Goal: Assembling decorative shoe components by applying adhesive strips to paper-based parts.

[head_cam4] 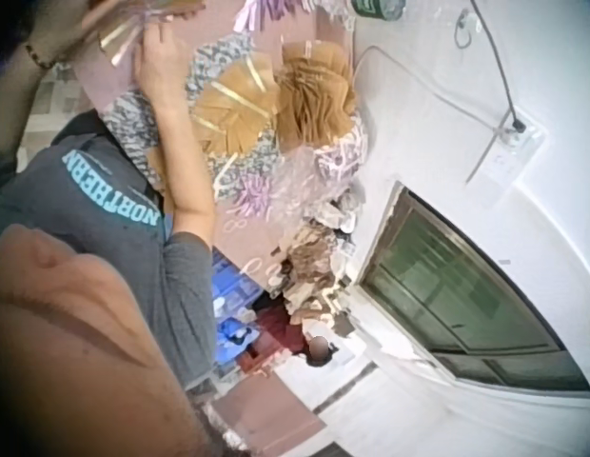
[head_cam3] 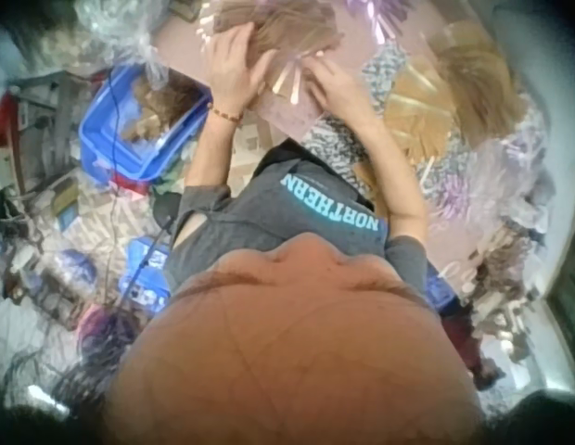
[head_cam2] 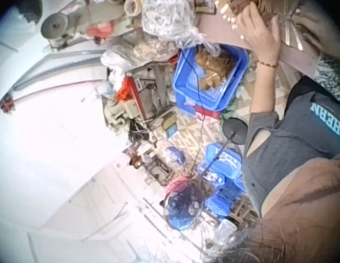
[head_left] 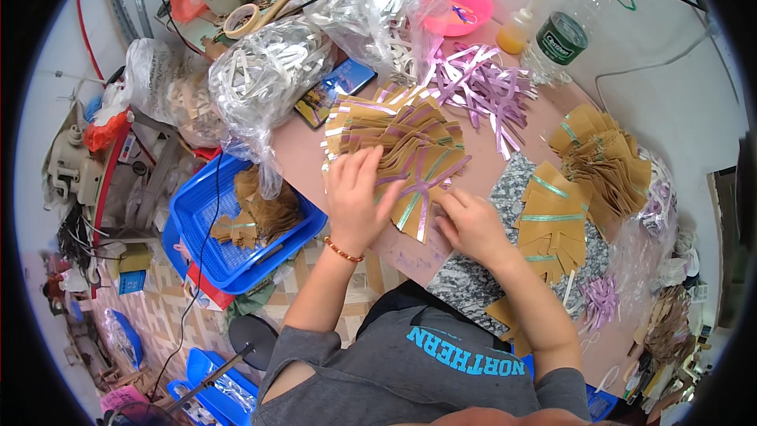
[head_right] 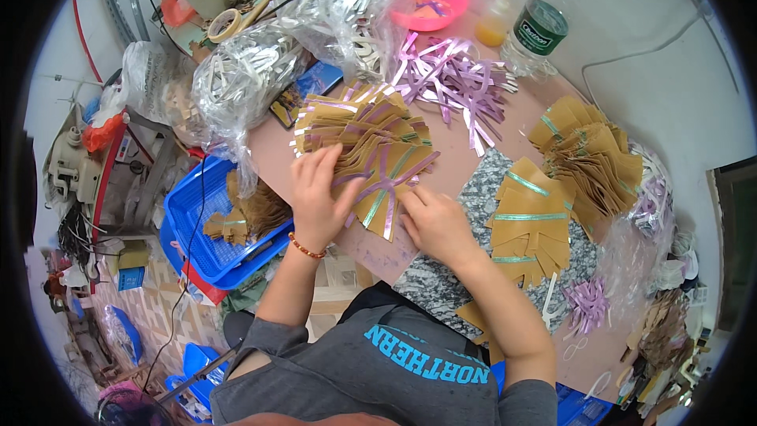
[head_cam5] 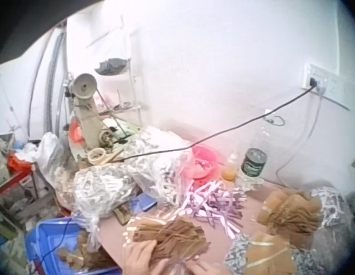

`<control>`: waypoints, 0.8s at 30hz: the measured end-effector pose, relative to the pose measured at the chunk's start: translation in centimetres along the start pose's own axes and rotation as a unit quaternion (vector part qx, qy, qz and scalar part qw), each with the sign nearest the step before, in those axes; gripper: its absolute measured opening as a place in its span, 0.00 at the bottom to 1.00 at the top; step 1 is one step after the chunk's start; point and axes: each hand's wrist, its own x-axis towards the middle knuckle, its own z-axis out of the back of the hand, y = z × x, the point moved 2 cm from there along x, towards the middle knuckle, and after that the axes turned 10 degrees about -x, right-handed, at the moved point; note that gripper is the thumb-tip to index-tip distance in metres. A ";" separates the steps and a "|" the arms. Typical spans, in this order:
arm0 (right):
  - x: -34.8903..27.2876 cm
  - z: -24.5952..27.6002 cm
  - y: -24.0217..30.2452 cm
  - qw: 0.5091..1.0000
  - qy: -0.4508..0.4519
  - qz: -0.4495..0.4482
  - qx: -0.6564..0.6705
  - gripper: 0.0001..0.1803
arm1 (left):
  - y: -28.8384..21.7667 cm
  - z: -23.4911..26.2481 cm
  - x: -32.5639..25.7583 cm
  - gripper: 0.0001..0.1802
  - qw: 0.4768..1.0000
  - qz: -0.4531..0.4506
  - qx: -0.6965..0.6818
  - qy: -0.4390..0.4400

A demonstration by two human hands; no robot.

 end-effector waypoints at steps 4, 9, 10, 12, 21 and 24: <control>0.0 -0.6 0.8 0.999 0.002 0.032 -0.005 0.20 | -1.4 -0.9 0.3 0.29 0.993 0.062 0.060 0.076; -0.7 -1.5 0.8 0.998 0.025 0.032 -0.039 0.22 | -2.3 -1.5 0.0 0.32 0.990 0.000 0.094 0.105; -0.9 -1.4 0.9 0.998 0.026 0.037 -0.039 0.24 | -2.5 -1.7 0.0 0.32 0.990 -0.001 0.093 0.105; -1.1 -1.1 1.0 0.998 0.027 0.042 -0.039 0.26 | -2.7 -2.0 -0.1 0.24 0.989 0.002 0.091 0.113; -5.3 4.7 2.7 0.993 0.093 0.071 0.035 0.23 | -1.2 0.0 5.2 0.17 0.976 -0.064 0.053 0.201; -7.8 6.3 2.9 0.993 0.085 0.054 0.068 0.20 | 0.4 -1.3 6.5 0.22 0.975 -0.062 0.079 0.196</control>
